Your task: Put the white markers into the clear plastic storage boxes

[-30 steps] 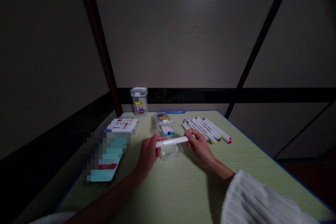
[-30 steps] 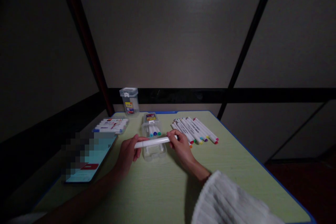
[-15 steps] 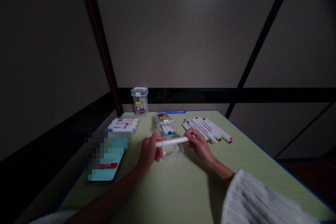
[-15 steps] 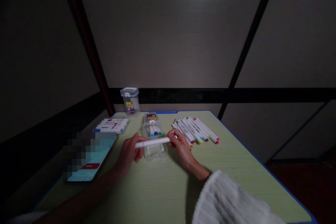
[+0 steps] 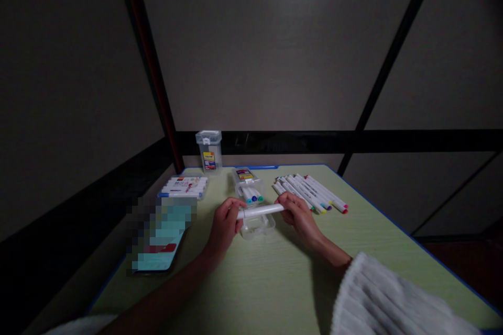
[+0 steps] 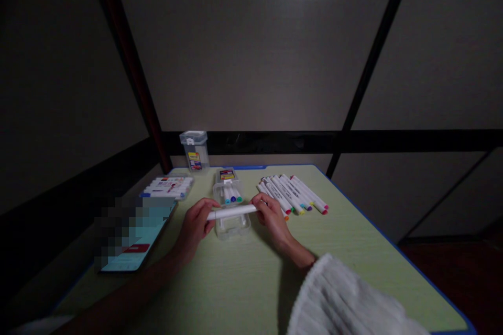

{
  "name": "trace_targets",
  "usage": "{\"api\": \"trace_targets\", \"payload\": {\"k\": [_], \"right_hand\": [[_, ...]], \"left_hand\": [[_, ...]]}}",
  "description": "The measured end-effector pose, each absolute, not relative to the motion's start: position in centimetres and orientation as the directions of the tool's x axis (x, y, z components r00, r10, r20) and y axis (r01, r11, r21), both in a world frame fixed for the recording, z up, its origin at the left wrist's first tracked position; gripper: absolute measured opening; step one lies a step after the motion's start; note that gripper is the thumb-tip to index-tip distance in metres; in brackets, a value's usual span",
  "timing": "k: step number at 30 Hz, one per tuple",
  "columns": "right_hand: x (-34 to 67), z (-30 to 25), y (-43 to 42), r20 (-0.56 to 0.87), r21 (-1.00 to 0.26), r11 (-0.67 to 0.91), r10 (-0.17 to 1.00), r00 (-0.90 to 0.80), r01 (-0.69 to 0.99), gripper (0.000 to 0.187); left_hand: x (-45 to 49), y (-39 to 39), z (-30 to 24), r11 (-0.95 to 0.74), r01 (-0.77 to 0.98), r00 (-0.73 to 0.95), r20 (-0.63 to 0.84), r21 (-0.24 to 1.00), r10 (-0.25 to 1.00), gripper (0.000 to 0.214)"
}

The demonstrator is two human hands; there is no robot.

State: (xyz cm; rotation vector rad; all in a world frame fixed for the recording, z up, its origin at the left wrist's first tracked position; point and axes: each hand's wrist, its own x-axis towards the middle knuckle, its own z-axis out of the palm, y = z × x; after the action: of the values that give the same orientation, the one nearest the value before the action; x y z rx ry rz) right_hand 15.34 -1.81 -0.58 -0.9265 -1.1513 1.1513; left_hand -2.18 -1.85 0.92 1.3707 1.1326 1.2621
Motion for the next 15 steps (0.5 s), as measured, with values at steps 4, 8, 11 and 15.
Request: {"api": "trace_targets", "payload": {"k": [4,8,11,15], "right_hand": [[15.32,-0.46,-1.90,0.143,-0.979,0.145,0.989,0.027,-0.144,0.032],[15.20,-0.27,-1.94,0.105,-0.984,0.111,0.993,0.048,-0.137,0.036],[15.19,-0.19,-1.93,0.097,-0.985,0.103,0.994,0.049,-0.138,0.037],[15.31,-0.17,-1.94,0.102,-0.984,0.109,0.993,0.062,-0.137,0.036]], "left_hand": [[-2.21,-1.77,0.77,-0.183,0.047,0.054,0.181,0.982,0.982,0.022],[-2.32,-1.92,0.80,-0.192,0.047,0.082,0.188,0.980,0.979,0.021],[-2.28,-2.01,0.87,-0.199,0.034,0.087,0.195,0.979,0.977,0.020],[-2.15,-2.01,0.90,-0.185,0.040,0.091,0.180,0.982,0.979,0.021]]}}
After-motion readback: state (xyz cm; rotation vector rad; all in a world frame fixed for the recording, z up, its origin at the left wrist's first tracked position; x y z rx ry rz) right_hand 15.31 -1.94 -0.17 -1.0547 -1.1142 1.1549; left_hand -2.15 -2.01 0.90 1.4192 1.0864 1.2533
